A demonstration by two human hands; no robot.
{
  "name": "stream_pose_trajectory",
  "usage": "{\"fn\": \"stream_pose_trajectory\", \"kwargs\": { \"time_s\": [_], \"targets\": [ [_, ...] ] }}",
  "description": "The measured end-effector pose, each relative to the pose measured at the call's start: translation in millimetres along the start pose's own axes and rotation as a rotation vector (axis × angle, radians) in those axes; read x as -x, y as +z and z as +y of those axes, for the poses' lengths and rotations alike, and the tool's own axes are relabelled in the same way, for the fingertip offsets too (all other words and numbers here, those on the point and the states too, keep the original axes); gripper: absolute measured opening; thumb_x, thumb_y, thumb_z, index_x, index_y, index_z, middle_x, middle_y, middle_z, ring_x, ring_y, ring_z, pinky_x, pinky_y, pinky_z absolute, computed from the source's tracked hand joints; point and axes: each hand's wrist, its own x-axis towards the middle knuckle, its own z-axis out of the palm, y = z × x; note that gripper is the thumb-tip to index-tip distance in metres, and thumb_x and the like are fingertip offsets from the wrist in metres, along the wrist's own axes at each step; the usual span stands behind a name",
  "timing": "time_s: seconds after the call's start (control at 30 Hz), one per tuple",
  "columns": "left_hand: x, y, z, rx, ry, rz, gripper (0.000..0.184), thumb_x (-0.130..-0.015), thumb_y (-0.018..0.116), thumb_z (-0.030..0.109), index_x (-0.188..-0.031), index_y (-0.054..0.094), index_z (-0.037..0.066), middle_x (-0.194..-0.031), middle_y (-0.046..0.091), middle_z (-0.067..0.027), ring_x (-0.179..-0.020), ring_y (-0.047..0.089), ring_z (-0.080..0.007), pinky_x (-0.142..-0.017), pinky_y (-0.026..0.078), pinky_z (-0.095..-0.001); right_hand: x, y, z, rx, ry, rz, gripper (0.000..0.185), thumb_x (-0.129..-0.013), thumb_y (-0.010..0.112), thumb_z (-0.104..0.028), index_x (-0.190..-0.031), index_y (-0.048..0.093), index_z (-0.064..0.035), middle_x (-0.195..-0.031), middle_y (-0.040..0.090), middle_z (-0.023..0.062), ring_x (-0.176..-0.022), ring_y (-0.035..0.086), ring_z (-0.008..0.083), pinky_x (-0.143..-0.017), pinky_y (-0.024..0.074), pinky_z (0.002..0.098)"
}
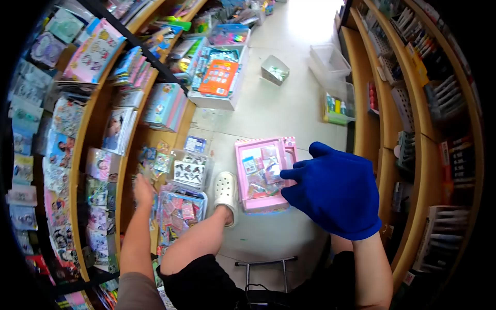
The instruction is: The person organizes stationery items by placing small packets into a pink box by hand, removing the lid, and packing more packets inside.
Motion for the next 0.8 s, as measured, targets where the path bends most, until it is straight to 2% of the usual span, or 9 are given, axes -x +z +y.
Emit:
{"fn": "stream_pose_trajectory", "kwargs": {
  "time_s": [0.1,0.27,0.33,0.4,0.43,0.47,0.53,0.6,0.8],
  "targets": [
    [-35.5,3.6,-2.9,-0.182,-0.05,0.021,0.026,-0.088,0.05,0.021,-0.107,0.039,0.007,-0.107,0.049,-0.0181,-0.079,0.059,-0.0403,-0.066,0.048,-0.0496,-7.7,5.1,4.9,0.0,0.023,-0.008,0.015,-0.058,0.067,-0.017,-0.072,0.063,-0.0164,-0.08,0.06,0.0009,-0.078,0.058,0.0204,-0.072,0.0448,0.0327],
    [-42.6,23.1,27.3,-0.112,-0.113,-0.121,0.045,-0.08,0.062,0.022,-0.113,0.039,0.002,-0.109,0.048,-0.0209,-0.094,0.057,-0.0373,-0.076,0.047,-0.0496,-11.6,11.6,10.6,-0.004,0.052,-0.015,0.013,-0.058,0.066,-0.016,-0.07,0.062,-0.016,-0.077,0.059,0.0014,-0.077,0.058,0.0206,-0.07,0.0444,0.0329],
    [-41.9,43.4,59.3,-0.133,0.033,-0.352,0.044,-0.078,0.064,0.023,-0.11,0.043,0.001,-0.112,0.047,-0.0215,-0.1,0.054,-0.0369,-0.081,0.045,-0.0479,-10.4,12.6,11.2,-0.006,0.059,-0.014,0.012,-0.058,0.065,-0.016,-0.069,0.061,-0.0159,-0.076,0.058,0.0016,-0.077,0.057,0.0207,-0.069,0.0443,0.0329],
    [-28.5,93.9,79.8,0.105,0.442,-0.179,0.039,-0.074,0.064,0.017,-0.105,0.048,-0.001,-0.11,0.049,-0.0216,-0.103,0.05,-0.0392,-0.086,0.043,-0.0435,-8.5,13.4,11.6,-0.004,0.061,-0.016,0.012,-0.058,0.065,-0.016,-0.069,0.061,-0.0158,-0.076,0.058,0.0018,-0.076,0.057,0.0207,-0.068,0.0441,0.033],
    [-10.2,60.6,129.6,0.185,0.481,-0.353,0.035,-0.072,0.064,0.015,-0.101,0.051,0.0,-0.109,0.05,-0.0206,-0.104,0.049,-0.0378,-0.088,0.041,-0.0429,-7.0,13.0,10.7,-0.003,0.062,-0.015,0.011,-0.058,0.065,-0.015,-0.068,0.06,-0.0157,-0.075,0.057,0.0019,-0.076,0.057,0.0208,-0.068,0.0441,0.033],
    [5.3,78.2,146.4,0.14,0.727,-0.273,0.036,-0.072,0.062,0.016,-0.103,0.05,0.002,-0.108,0.05,-0.0182,-0.103,0.049,-0.0341,-0.084,0.043,-0.043,-5.6,13.4,11.1,-0.002,0.063,-0.018,0.011,-0.058,0.065,-0.015,-0.068,0.06,-0.0156,-0.075,0.057,0.002,-0.076,0.057,0.0208,-0.068,0.044,0.033],
    [35.3,74.6,201.7,0.071,0.943,-0.434,0.034,-0.068,0.063,0.014,-0.099,0.052,0.003,-0.102,0.05,-0.0159,-0.097,0.05,-0.0323,-0.079,0.043,-0.0433,-4.0,14.6,11.5,-0.007,0.071,-0.005,0.011,-0.058,0.064,-0.015,-0.067,0.06,-0.0155,-0.074,0.056,0.0022,-0.075,0.057,0.0209,-0.067,0.0438,0.0331],
    [66.0,84.1,239.9,0.109,1.002,-0.472,0.036,-0.066,0.069,0.016,-0.097,0.054,0.003,-0.108,0.049,-0.0161,-0.102,0.047,-0.0326,-0.084,0.041,-0.0422,-0.3,12.1,15.5,-0.008,0.082,0.004,0.01,-0.058,0.064,-0.015,-0.067,0.059,-0.0153,-0.073,0.056,0.0024,-0.075,0.057,0.0209,-0.066,0.0437,0.0331],
    [100.7,138.1,285.8,0.03,0.778,-0.368,0.046,-0.064,0.072,0.02,-0.103,0.053,0.006,-0.115,0.046,-0.0109,-0.112,0.04,-0.0273,-0.087,0.035,-0.0426,17.6,0.9,32.0,-0.032,0.12,0.051,0.009,-0.058,0.063,-0.014,-0.065,0.057,-0.0149,-0.07,0.054,0.0029,-0.073,0.056,0.0211,-0.064,0.0432,0.0333]
  ]
}}
